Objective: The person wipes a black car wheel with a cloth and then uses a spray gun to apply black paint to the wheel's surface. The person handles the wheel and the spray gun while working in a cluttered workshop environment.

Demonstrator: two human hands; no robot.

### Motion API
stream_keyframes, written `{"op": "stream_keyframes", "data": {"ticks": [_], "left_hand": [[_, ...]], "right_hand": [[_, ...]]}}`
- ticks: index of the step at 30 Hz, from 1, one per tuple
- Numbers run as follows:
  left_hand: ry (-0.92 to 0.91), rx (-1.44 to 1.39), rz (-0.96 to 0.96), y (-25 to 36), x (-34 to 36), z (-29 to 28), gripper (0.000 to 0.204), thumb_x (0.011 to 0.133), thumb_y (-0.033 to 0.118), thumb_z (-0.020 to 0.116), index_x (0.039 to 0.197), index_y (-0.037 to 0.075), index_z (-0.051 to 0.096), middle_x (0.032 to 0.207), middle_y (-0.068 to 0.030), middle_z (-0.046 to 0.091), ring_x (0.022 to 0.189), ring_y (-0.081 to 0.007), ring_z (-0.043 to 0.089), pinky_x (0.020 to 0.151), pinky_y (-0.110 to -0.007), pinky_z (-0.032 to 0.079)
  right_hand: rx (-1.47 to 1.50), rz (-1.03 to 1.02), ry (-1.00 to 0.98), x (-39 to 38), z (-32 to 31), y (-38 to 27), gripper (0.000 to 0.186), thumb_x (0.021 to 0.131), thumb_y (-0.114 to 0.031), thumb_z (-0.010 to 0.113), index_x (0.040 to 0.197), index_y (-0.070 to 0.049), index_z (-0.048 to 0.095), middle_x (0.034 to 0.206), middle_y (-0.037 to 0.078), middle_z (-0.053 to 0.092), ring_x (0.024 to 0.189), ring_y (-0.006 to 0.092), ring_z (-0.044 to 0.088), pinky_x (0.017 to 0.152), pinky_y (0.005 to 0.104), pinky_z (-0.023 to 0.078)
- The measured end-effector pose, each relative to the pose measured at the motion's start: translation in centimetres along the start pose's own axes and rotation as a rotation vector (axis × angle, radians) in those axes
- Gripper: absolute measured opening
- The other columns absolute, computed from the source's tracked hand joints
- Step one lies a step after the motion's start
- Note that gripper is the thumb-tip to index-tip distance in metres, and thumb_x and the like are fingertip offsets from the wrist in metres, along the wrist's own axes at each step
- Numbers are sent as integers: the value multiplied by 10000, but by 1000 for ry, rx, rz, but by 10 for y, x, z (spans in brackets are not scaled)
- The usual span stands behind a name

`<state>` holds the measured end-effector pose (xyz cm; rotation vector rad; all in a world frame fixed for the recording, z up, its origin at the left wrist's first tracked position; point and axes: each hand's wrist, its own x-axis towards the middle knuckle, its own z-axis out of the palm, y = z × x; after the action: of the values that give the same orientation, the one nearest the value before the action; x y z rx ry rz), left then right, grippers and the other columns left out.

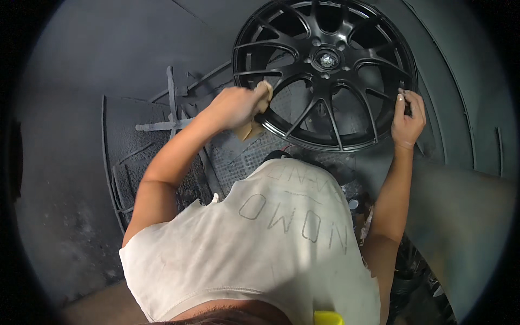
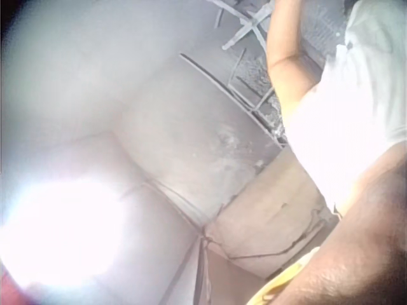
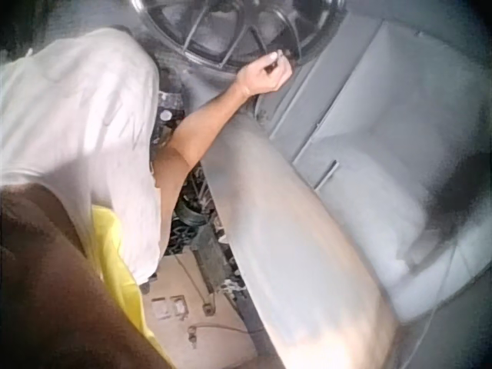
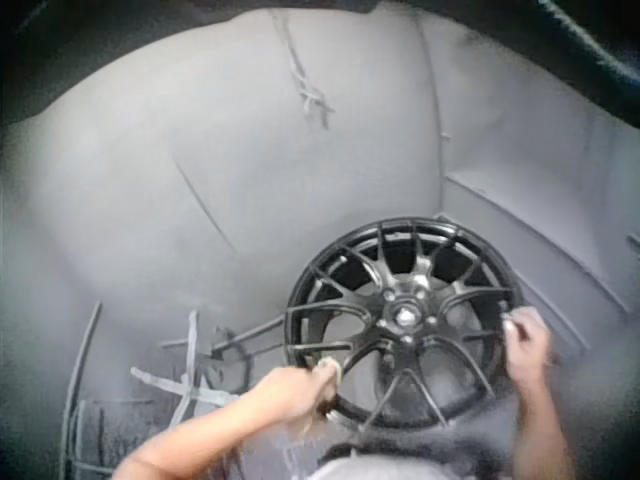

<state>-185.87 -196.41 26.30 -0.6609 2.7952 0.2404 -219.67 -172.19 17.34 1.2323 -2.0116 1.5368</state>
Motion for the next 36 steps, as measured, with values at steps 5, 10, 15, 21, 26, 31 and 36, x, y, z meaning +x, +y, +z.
{"op": "stream_keyframes", "data": {"ticks": [5, 10, 15, 21, 26, 31, 36], "left_hand": [[-119, 173, 35, -41, -15, -15, 347, 906, 261, 602, 1241, 209, 526, 857, -140, 730, 816, -365, 723, 712, -489, 545], [144, -138, 160, -73, -18, -32, 353, 866, 208, 679, 1195, 166, 558, 892, -160, 729, 822, -371, 720, 737, -469, 554], [-76, -56, 182, -68, 15, -28, 461, 788, 175, 765, 1212, 103, 598, 934, -187, 724, 874, -401, 709, 770, -470, 552], [95, -103, 269, 6, 70, -10, 290, 792, 186, 688, 1040, 67, 599, 829, -193, 700, 827, -409, 694, 750, -503, 540], [168, -184, 125, 14, 28, 12, 266, 858, 198, 633, 1090, 91, 561, 828, -184, 703, 798, -416, 693, 715, -519, 541], [-25, -136, 166, -9, -42, 4, 343, 848, 230, 657, 1154, 127, 542, 809, -180, 697, 769, -404, 695, 671, -506, 538], [-52, 179, 362, -55, -44, -19, 327, 841, 224, 648, 1148, 161, 557, 836, -134, 693, 794, -356, 701, 676, -476, 535]], "right_hand": [[133, 66, 83, -6, 10, -37, 110, 937, 27, 653, 1043, 35, 679, 1111, 135, 697, 978, 209, 668, 845, 310, 528], [100, 201, -43, -22, 14, -65, 73, 914, -29, 706, 961, 27, 712, 982, 82, 715, 835, 149, 670, 763, 272, 526], [71, 225, -80, -19, 15, -50, 77, 915, -35, 705, 967, 21, 715, 951, 78, 714, 808, 138, 649, 741, 261, 507], [45, 217, -112, -3, 10, -33, 94, 933, -69, 698, 976, 11, 719, 961, 75, 720, 808, 135, 645, 747, 258, 503], [55, 212, -162, 14, 8, -22, 109, 936, -79, 703, 996, 10, 719, 1001, 85, 727, 878, 149, 668, 791, 277, 518], [-135, -63, 118, 32, -3, 1, 92, 950, -61, 686, 984, 21, 711, 1061, 103, 709, 978, 191, 678, 851, 312, 539], [31, 70, 181, 12, 11, -55, 84, 962, -63, 677, 997, 8, 703, 1095, 95, 698, 983, 173, 673, 827, 285, 528]]}}
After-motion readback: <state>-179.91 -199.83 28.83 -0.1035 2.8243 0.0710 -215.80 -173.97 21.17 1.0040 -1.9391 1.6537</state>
